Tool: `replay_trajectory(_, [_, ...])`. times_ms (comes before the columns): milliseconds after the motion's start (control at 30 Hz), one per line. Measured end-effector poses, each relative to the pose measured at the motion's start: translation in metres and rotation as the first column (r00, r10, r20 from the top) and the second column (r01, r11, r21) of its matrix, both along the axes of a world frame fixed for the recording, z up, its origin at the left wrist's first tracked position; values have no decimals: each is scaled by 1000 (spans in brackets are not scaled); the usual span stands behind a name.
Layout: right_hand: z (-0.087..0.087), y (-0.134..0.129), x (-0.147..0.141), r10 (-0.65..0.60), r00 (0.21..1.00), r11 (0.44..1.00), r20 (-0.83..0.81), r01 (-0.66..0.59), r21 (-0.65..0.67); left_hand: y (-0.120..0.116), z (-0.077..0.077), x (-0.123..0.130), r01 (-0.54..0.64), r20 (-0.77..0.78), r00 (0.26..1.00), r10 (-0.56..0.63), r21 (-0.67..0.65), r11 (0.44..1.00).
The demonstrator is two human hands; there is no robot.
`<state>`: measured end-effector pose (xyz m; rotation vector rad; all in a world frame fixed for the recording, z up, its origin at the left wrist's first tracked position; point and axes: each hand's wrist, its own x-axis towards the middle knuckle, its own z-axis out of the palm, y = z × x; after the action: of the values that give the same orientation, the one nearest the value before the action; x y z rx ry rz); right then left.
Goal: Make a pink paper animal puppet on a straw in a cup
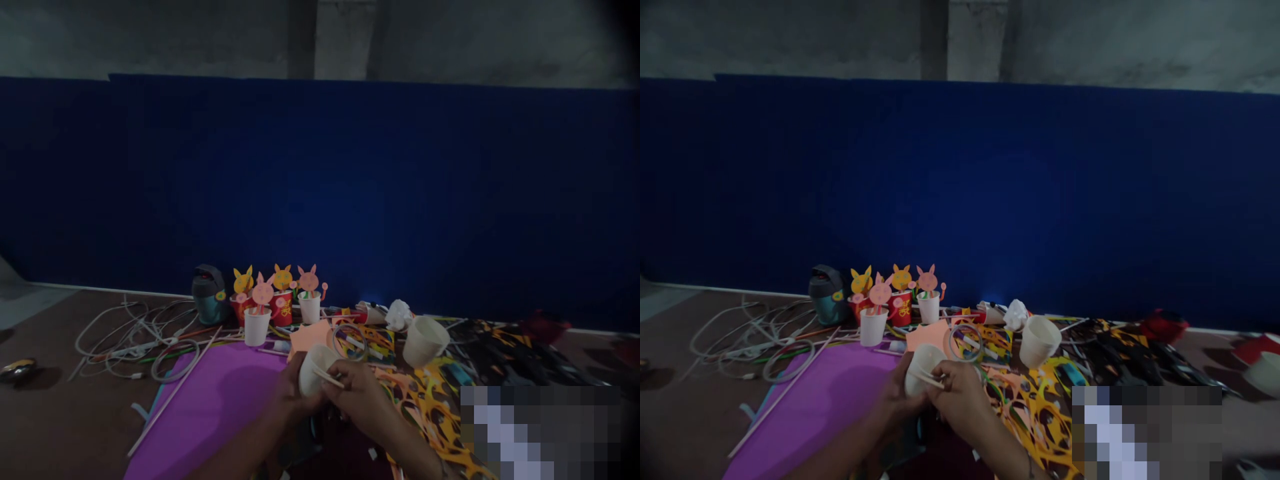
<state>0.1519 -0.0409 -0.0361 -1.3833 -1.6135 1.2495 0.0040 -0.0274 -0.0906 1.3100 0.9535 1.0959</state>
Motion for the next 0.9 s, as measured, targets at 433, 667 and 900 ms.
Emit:
replay_trajectory(433, [10, -2, 2, 70, 997, 997, -14, -70, -20, -2, 7, 2, -57, -29, 998, 59, 72, 996])
replay_trajectory(667, [12, -2, 1, 63, 998, 998, 15, -63, -6, 0, 2, 1, -71, -49, 996, 76, 96, 993])
replay_trajectory(900, [8, -2, 1, 80, 996, 997, -43, -81, -15, -1, 2, 2, -60, -6, 998, 61, 75, 995])
